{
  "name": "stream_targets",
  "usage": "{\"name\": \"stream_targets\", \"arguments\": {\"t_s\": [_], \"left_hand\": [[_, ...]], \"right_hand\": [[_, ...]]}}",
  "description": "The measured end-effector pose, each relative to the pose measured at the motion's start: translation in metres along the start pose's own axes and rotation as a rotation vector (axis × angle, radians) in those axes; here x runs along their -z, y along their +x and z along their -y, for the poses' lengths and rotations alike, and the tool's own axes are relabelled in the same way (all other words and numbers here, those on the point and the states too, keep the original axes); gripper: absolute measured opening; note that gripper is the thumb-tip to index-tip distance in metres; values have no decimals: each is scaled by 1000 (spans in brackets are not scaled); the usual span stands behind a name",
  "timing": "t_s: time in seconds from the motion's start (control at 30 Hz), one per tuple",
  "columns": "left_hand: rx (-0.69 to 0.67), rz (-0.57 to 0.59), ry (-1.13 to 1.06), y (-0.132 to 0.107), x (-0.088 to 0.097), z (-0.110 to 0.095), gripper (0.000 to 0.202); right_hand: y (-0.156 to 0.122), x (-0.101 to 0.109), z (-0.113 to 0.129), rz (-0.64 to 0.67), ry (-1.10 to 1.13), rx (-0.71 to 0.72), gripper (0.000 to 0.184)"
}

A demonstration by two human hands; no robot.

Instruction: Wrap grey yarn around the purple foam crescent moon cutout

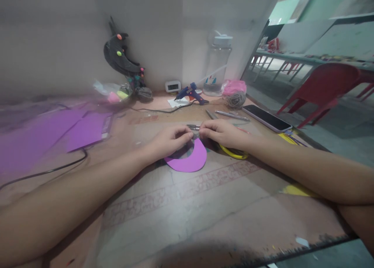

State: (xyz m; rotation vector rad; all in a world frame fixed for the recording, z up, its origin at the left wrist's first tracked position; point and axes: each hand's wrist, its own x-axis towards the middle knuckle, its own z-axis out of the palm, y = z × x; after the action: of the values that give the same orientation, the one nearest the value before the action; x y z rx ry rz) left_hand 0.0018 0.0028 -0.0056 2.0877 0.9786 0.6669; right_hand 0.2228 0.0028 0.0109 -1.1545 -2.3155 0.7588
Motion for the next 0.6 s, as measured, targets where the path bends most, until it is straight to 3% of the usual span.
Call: {"name": "stream_targets", "arguments": {"t_s": [0.3, 0.6], "left_hand": [[57, 18, -48, -1, -1, -1, 30], [-17, 20, 37, 0, 0, 4, 31]], "right_hand": [[1, -1, 0, 18, -25, -3, 31], [2, -1, 0, 3, -68, 26, 34]]}}
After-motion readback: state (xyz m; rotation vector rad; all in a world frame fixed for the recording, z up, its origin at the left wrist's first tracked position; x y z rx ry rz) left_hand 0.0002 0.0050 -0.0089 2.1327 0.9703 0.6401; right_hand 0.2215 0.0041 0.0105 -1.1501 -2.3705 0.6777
